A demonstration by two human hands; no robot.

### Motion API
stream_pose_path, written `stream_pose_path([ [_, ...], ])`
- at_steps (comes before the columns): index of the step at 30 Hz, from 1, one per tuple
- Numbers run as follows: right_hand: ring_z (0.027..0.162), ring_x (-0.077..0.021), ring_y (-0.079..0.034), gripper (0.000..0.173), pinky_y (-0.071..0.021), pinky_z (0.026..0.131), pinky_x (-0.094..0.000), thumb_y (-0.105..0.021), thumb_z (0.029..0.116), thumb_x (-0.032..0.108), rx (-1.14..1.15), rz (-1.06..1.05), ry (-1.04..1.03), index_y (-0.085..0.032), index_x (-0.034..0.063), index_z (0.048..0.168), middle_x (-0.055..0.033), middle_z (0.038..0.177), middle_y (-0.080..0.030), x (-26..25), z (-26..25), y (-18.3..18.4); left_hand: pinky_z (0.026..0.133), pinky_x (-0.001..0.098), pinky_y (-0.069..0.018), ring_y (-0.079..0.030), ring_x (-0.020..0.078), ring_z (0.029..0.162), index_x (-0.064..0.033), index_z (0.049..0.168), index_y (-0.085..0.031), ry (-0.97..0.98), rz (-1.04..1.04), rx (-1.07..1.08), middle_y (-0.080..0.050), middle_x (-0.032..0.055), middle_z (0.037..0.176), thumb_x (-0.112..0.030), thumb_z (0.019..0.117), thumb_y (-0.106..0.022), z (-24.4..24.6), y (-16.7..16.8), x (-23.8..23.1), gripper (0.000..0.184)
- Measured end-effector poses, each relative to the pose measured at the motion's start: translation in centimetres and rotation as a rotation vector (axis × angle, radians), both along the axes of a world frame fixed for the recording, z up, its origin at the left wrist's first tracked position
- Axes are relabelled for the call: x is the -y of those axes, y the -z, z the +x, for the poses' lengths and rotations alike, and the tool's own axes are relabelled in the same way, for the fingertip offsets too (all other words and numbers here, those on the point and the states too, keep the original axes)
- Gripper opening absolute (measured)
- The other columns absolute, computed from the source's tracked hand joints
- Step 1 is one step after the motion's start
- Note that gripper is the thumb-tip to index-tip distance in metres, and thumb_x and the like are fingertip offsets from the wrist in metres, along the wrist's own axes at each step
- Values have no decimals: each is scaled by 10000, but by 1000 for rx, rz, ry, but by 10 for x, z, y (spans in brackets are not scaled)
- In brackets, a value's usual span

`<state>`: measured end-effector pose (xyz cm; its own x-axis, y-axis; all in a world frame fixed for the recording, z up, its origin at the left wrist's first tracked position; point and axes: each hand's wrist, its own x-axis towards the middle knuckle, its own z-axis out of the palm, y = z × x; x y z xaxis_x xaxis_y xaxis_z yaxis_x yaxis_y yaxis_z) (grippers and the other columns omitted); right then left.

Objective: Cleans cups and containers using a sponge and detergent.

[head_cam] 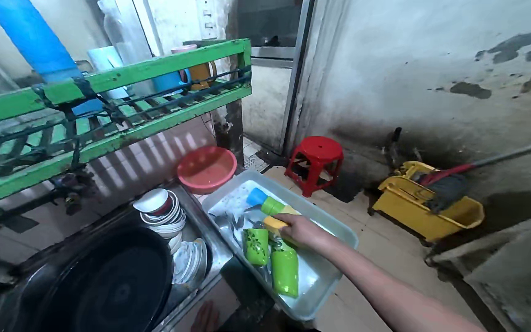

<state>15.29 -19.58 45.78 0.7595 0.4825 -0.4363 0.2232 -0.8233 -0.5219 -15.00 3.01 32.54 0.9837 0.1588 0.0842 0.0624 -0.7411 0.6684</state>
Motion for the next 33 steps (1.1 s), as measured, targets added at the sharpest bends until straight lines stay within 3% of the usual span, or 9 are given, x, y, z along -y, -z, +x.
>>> stream_pose_path([
  [5,1280,-404,-554,427,-465,1039,-591,-657,957,163,78,-116,-226,-590,67,1369,-208,1358,-587,45,-30,-20,1087,530,-475,-602,443,1248,135,1278,-617,-206,-19,176,-622,321,1309,-33,961,-598,10,-55,3,359],
  [8,1364,-426,-452,549,-407,1101,-577,-752,928,279,-54,-102,-362,-560,60,1393,-219,1442,-505,58,-17,-14,998,464,-540,-679,339,1105,34,1162,-730,97,43,210,-720,207,1131,-35,944,-622,60,-132,35,253],
  [11,1364,-416,-471,530,-400,1110,-584,-734,926,136,-140,-97,-384,-543,57,1413,-234,1451,-503,47,3,-10,1014,435,-544,-675,284,1156,-74,1189,-740,473,199,35,-724,133,1159,-169,1022,-580,122,-158,87,249],
  [15,1253,-340,-571,488,-449,1068,-522,-655,980,139,-272,202,-32,-518,58,1441,-212,1376,-571,46,18,-2,1069,562,-474,-506,419,1366,-5,1565,-357,362,311,-706,-398,238,1578,-309,1046,-557,184,-161,148,633],
  [18,1207,-312,-597,536,-483,1039,-494,-728,946,227,-243,414,138,-527,53,1411,-197,1328,-595,66,13,-2,1014,569,-513,-480,481,1372,-6,1632,-132,240,301,-738,-161,258,1680,-267,1006,-616,198,-142,158,833],
  [23,1122,-287,-611,473,-498,986,-472,-734,936,305,-111,439,144,-580,42,1298,-173,1229,-615,95,13,-4,986,562,-532,-492,471,1362,-72,1654,-32,154,222,-646,-97,251,1694,-207,959,-665,218,-111,164,949],
  [27,1215,-348,-589,337,-471,1052,-505,-704,935,176,-15,296,-162,-665,36,1239,-213,1283,-621,101,11,-5,1032,561,-506,-554,382,1318,-105,1644,-170,90,138,-715,-354,193,1610,-317,869,-751,228,-138,148,992],
  [30,1267,-358,-563,319,-435,1085,-537,-639,996,227,-132,91,-410,-681,70,1270,-195,1319,-614,83,2,-16,1036,543,-511,-565,352,1315,-114,1633,-220,65,193,-714,-417,182,1570,-350,872,-739,223,-174,133,951],
  [33,1193,-360,-624,409,-453,1066,-535,-485,1090,311,-195,224,-336,-661,-13,1267,-236,1253,-654,69,-1,-13,1038,522,-515,-580,330,1294,-143,1626,-247,2,171,-625,-482,174,1508,-349,861,-743,215,-185,113,935],
])
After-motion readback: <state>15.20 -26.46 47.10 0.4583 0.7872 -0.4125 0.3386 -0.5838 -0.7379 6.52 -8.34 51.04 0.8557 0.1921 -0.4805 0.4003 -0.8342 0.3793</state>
